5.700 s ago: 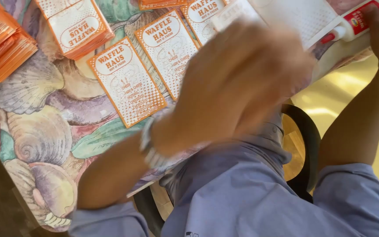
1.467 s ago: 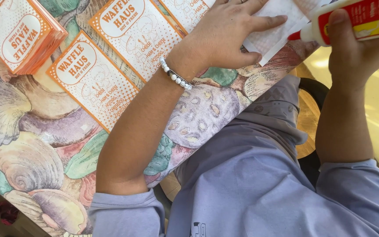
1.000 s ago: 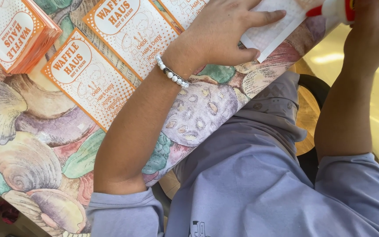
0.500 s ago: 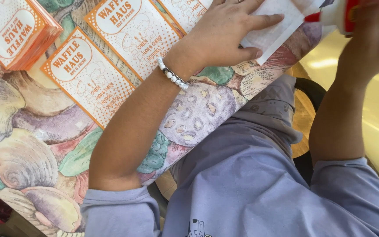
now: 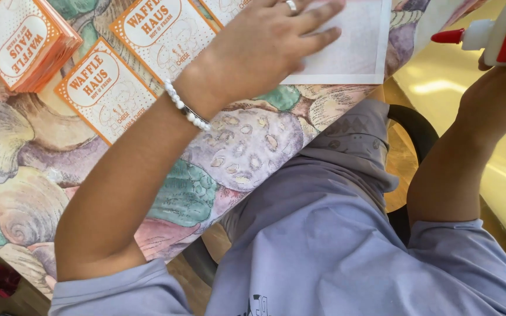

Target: Applying glue to paper bag templates and folding them to assemble finished bags.

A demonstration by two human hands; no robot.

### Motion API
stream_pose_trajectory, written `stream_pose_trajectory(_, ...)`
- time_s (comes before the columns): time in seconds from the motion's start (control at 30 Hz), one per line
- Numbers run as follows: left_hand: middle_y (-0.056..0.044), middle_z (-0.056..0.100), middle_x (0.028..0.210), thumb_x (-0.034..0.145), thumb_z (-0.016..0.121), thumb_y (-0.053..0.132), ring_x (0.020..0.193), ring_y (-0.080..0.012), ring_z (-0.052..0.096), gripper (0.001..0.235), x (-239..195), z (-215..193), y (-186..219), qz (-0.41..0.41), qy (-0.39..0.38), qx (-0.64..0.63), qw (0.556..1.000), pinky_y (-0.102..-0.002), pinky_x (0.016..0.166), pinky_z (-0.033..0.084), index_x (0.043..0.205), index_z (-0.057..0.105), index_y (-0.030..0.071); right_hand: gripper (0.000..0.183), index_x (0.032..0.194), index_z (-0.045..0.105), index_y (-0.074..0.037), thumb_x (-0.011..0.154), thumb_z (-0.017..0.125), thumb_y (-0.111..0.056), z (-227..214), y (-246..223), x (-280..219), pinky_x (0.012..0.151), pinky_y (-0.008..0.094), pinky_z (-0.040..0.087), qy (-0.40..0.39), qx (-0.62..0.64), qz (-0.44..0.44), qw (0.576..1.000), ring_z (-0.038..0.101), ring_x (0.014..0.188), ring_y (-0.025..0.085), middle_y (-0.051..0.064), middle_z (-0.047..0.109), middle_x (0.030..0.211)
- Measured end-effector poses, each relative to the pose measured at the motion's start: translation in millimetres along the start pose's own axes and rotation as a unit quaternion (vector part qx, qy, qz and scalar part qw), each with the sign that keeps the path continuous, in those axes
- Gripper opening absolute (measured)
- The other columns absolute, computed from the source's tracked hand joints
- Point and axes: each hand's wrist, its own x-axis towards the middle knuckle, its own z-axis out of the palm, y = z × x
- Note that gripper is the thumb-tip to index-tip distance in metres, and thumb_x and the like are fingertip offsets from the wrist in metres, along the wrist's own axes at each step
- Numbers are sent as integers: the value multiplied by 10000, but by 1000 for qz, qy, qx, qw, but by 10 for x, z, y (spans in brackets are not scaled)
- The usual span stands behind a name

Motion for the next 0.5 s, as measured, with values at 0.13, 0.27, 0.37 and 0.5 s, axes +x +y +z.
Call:
stream_pose_trajectory(0.13, -62, 112, 1711, 1162, 310, 438, 1559, -311, 67, 560, -11, -4, 168, -147, -159, -113, 970, -594, 1254, 69, 1675, 227, 229, 165, 880, 658, -33, 1005, 758, -74, 96, -127, -136, 572, 365, 470, -12, -49, -20, 999, 624, 677, 237, 121, 680, 821)
stream_pose_trajectory(0.27, -153, 51, 1732, 1203, 386, 436, 1560, -345, -46, 583, 209, 103, 574, -283, -154, -124, 939, -616, 1250, -63, 1686, 142, 219, 201, 1301, 631, 74, 1167, 688, -64, 616, -777, -700, 927, 559, 553, -148, 61, -179, 971, 635, 1114, 464, 292, 638, 1243)
stream_pose_trajectory(0.37, -121, 208, 1688, 1176, 485, 424, 1557, -351, 126, 543, 305, 313, 765, -309, -65, -69, 946, -653, 1255, 75, 1652, 349, 201, 453, 1386, 415, -20, 1114, 714, 185, 749, -843, -1075, 1070, 643, 543, -184, 110, -163, 963, 592, 1198, 503, 378, 567, 1326)
stream_pose_trajectory(0.5, -154, 136, 1680, 1062, 513, 228, 1568, -378, 178, 620, 202, 309, 738, -319, -111, -69, 939, -595, 1275, 187, 1649, 322, 178, 423, 1315, 375, -23, 1093, 691, 151, 840, -884, -1145, 1012, 637, 573, -205, 118, -135, 962, 605, 1126, 500, 390, 570, 1254)
